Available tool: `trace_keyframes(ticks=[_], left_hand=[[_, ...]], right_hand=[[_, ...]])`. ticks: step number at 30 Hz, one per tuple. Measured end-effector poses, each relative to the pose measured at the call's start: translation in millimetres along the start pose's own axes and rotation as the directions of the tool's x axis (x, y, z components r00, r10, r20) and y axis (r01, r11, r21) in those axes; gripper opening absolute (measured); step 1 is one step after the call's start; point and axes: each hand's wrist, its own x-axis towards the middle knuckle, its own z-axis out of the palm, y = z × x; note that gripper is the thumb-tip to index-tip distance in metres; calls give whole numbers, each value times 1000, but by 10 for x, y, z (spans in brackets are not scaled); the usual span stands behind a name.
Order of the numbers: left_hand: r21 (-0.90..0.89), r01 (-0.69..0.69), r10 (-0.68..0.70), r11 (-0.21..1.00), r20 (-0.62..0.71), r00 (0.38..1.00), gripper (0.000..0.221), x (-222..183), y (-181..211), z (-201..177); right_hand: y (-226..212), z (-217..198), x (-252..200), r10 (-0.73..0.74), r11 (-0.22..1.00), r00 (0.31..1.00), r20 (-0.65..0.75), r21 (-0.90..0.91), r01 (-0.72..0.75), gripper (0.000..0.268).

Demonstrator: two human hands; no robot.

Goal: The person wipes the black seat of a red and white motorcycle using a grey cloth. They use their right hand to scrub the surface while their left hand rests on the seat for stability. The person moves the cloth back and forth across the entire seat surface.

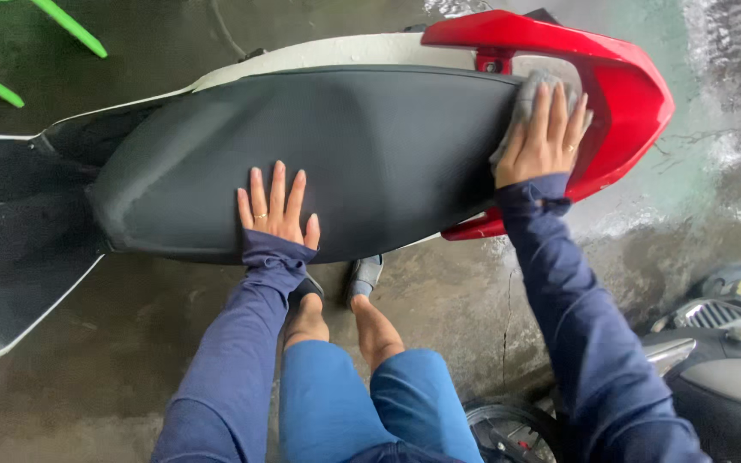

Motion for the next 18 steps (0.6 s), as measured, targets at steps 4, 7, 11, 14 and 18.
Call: trace_keyframes(ticks=[4, 7, 11, 14, 18], left_hand=[[-11, -5, 5, 1000, -16, 1000, 89, -3, -7, 0], [-15, -7, 6, 1000, -11, 1000, 89, 0, -17, 4], [0, -16, 16, 1000, -18, 1000, 91, -1, 3, -31], [-2, -9, 9, 1000, -19, 1000, 92, -16, -1, -27], [-9, 2, -2, 1000, -6, 1000, 92, 7, -9, -17]], right_hand=[[-266, -299, -418, -33, 996, 998, 59, 79, 29, 60], [72, -177, -388, -25, 976, 992, 124, 218, -3, 56], [-717, -158, -460, 504, 863, 845, 177, -127, -489, 55], [-212, -545, -642, -158, 961, 969, 192, 254, 106, 62], [-16, -122, -652, 203, 944, 961, 187, 225, -243, 63]])
